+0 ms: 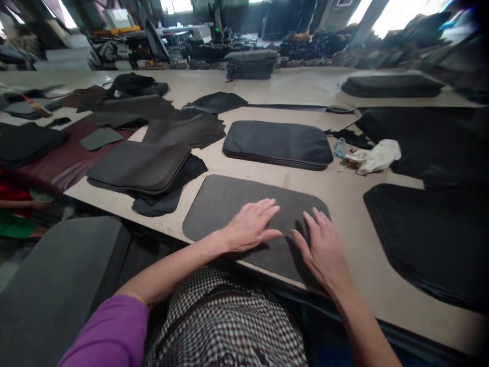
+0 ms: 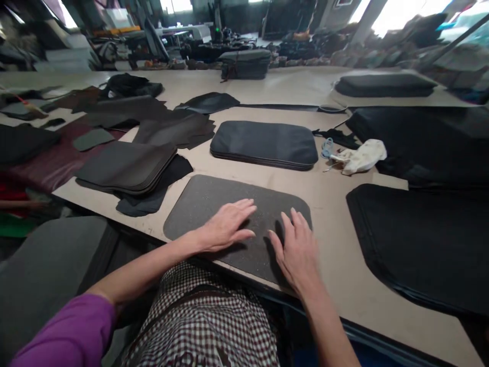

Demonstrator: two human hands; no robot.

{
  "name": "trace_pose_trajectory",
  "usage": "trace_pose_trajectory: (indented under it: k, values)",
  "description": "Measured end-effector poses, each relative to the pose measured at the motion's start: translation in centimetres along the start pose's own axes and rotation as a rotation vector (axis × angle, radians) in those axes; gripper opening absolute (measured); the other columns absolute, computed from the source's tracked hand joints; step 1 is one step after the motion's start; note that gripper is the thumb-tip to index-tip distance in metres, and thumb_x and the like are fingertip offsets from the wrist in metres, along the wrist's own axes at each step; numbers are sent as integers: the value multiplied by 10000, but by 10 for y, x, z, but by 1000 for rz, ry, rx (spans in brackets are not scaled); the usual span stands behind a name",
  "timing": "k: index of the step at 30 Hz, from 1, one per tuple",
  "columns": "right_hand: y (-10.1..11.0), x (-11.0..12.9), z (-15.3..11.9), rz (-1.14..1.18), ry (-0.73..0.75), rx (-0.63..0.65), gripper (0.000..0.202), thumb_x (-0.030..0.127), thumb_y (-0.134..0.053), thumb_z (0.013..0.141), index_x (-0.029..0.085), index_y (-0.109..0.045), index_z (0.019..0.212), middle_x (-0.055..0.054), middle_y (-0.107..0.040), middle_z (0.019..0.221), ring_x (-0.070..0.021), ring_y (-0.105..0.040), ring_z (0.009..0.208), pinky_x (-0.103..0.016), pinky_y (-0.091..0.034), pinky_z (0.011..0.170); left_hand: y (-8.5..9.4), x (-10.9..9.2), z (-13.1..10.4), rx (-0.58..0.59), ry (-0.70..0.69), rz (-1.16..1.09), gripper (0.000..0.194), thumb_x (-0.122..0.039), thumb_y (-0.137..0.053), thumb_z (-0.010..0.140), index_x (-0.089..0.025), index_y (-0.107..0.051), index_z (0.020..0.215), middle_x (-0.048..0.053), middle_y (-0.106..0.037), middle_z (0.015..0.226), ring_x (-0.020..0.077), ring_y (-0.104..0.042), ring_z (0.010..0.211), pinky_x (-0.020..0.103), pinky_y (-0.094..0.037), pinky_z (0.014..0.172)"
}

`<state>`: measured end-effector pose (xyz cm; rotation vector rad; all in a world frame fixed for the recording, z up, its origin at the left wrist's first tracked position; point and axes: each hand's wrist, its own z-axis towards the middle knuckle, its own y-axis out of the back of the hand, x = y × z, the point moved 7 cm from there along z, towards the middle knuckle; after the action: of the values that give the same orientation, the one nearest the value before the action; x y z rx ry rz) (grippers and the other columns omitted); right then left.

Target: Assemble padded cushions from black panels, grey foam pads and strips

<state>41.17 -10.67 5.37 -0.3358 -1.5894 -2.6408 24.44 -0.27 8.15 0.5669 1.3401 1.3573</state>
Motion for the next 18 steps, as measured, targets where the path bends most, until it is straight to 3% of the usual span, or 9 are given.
trace_pose_trajectory:
  k: [3, 6, 14, 18]
  values:
    - [-23, 11, 3, -138, 24, 88, 574, 447, -379, 1107, 125, -434, 1579, -230, -377, 1643, -408, -310, 1531, -620, -360, 1181, -34, -5, 27, 113, -21, 88, 782, -665, -324, 1057, -149, -350, 1644, 151, -313, 1733, 254, -264, 1625, 474, -292, 1294]
    - [-33, 13, -1, -213, 15, 118, 552, 442, -358, 1115, 150, -471, 1569, -208, -387, 1644, -407, -302, 1532, -631, -325, 1193, -44, 22, 27, 142, 32, 198, 808, -719, -298, 1036, -191, -376, 1642, 127, -295, 1743, 262, -243, 1632, 509, -232, 1307]
    - [-31, 12, -3, -201, -13, 109, 582, 500, -333, 1120, 165, -486, 1571, -184, -380, 1654, -392, -291, 1541, -618, -311, 1201, 10, 135, -41, 82, 442, 288, 830, -718, -302, 1037, -185, -320, 1673, 131, -239, 1759, 283, -215, 1640, 498, -214, 1311]
    - [-30, 12, -3, -186, -19, 84, 583, 498, -333, 1117, 163, -484, 1570, -193, -383, 1651, -393, -293, 1538, -626, -307, 1199, 26, 163, -61, 48, 583, 303, 855, -712, -324, 1035, -136, -322, 1667, 165, -257, 1748, 305, -229, 1635, 517, -221, 1309]
